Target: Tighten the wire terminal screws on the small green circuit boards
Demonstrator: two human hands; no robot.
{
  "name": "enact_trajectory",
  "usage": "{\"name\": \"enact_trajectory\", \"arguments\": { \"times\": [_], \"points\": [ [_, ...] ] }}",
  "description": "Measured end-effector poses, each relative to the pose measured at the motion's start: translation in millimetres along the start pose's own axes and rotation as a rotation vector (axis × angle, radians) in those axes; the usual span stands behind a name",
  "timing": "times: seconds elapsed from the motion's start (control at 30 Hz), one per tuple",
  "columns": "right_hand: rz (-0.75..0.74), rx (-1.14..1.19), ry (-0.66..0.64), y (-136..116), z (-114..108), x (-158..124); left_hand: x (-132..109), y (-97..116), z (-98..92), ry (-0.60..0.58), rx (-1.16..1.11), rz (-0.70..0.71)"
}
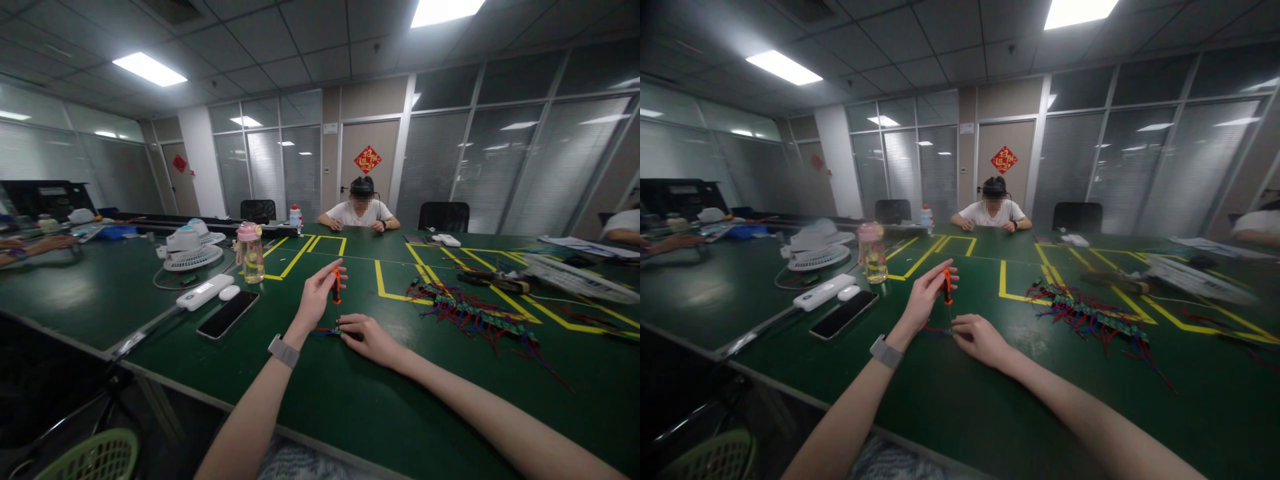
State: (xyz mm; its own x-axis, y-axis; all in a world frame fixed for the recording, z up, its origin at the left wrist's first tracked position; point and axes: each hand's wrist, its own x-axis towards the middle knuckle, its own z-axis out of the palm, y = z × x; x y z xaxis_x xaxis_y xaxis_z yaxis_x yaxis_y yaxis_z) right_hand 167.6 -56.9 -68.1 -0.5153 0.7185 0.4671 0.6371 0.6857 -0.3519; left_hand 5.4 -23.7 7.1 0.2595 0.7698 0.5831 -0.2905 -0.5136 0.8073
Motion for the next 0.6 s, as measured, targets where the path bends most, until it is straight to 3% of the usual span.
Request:
{"name": "enact_trajectory", "arguments": {
  "times": [0.1,0.27,0.47,0.6],
  "points": [
    [-0.003,0.004,0.001,-0.5,-0.2,0.3,-0.4,-1.6,-0.1,0.022,-0.013,-0.016],
    [0.003,0.004,-0.002,-2.8,-1.6,0.7,-1.6,-1.0,-3.2,0.144,0.287,0.115],
    [0.015,-0.003,-0.012,-1.7,-1.7,1.0,-0.9,2.8,1.3,0.004,0.002,0.000],
    [-0.002,-0.002,-0.004,1.0,0.7,0.1,-2.2,5.3,2.4,0.051,0.094,0.018]
  ]
}}
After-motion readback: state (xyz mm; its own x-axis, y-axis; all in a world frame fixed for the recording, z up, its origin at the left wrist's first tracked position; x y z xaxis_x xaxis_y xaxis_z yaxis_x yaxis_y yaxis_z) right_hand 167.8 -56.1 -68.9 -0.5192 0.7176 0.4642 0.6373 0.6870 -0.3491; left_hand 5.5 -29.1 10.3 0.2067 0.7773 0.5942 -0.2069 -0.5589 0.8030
